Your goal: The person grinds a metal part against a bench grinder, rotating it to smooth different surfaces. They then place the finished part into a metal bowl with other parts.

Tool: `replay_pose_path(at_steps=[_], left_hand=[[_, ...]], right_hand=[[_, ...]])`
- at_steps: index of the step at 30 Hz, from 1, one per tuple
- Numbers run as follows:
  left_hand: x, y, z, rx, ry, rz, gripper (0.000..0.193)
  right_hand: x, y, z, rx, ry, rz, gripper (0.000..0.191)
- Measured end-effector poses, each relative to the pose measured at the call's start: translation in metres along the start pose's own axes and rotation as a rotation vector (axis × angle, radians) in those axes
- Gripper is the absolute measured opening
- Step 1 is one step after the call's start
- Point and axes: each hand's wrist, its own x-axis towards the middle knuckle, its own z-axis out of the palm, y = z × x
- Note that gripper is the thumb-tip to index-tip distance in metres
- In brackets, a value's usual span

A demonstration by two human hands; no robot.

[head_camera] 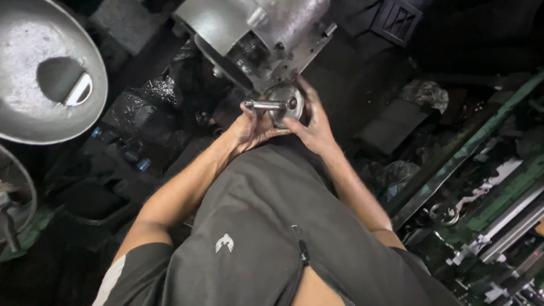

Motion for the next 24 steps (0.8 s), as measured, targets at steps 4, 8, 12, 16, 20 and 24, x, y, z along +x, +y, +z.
replay_pose_path(at_steps=[4,8,12,16,20,24], left_hand=[[-0.011,0.001,-0.017,-0.019,0.114,0.134,0.108],[-0.018,0.006,-0.031,-0.095,0.214,0.239,0.096],[-0.02,0.01,-0.034,-0.093,0.241,0.3,0.094],[-0.012,0.004,-0.035,-0.109,0.247,0.293,0.093],[-0.003,-0.011,-0.041,-0.1,0.253,0.237,0.093],[0.013,-0.03,-0.045,-0.139,0.21,0.204,0.091]], right_hand=[[0.034,0.022,0.03,-0.297,-0.014,0.051,0.07],[0.061,0.027,0.052,-0.409,-0.003,0.074,0.056],[0.072,0.023,0.062,-0.266,-0.05,0.084,0.053],[0.07,0.025,0.06,-0.183,0.01,0.151,0.058],[0.057,0.029,0.048,-0.179,0.062,0.058,0.065],[0.041,0.024,0.032,-0.266,0.165,0.204,0.067]])
